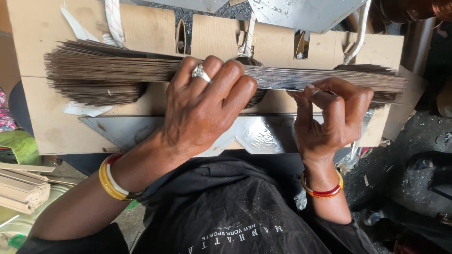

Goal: The person repeatedly aligns and adjusts a bundle of thin wooden sticks on a jig with circular cutouts. They use both hands to straighten the sticks and ensure they are evenly spaced and aligned across the jig.

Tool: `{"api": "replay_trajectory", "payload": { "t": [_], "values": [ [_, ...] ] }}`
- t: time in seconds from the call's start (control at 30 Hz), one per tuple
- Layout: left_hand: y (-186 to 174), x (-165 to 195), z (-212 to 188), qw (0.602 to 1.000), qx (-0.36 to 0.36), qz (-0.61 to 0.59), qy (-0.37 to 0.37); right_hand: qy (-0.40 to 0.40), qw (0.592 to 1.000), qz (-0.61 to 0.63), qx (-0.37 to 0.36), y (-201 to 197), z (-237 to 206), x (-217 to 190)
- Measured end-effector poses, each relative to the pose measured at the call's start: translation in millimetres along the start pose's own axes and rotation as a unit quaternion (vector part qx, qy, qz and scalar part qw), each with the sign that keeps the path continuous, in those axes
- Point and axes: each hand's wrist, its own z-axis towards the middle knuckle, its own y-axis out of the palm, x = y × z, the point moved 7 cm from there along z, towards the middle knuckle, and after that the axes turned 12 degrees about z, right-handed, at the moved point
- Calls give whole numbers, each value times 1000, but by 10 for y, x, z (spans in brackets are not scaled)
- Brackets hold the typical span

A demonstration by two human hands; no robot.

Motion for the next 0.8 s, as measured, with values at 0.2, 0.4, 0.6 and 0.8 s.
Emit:
{"api": "replay_trajectory", "payload": {
  "t": [0.2, 0.4, 0.6, 0.8],
  "values": [
    [-110, -4, 117, 1000, 5, 0, -10, -8, 1000, 13, -22, -104, 40, -28],
    [-86, -9, 131, 1000, -19, -9, -6, 4, 1000, 21, -18, -70, 51, -47],
    [-119, -7, 153, 1000, -5, -15, -9, 11, 999, 18, -26, -74, 53, -46],
    [-100, 4, 152, 1000, -10, -8, -10, 18, 999, 29, -28, -69, 65, -62]
  ]
}}
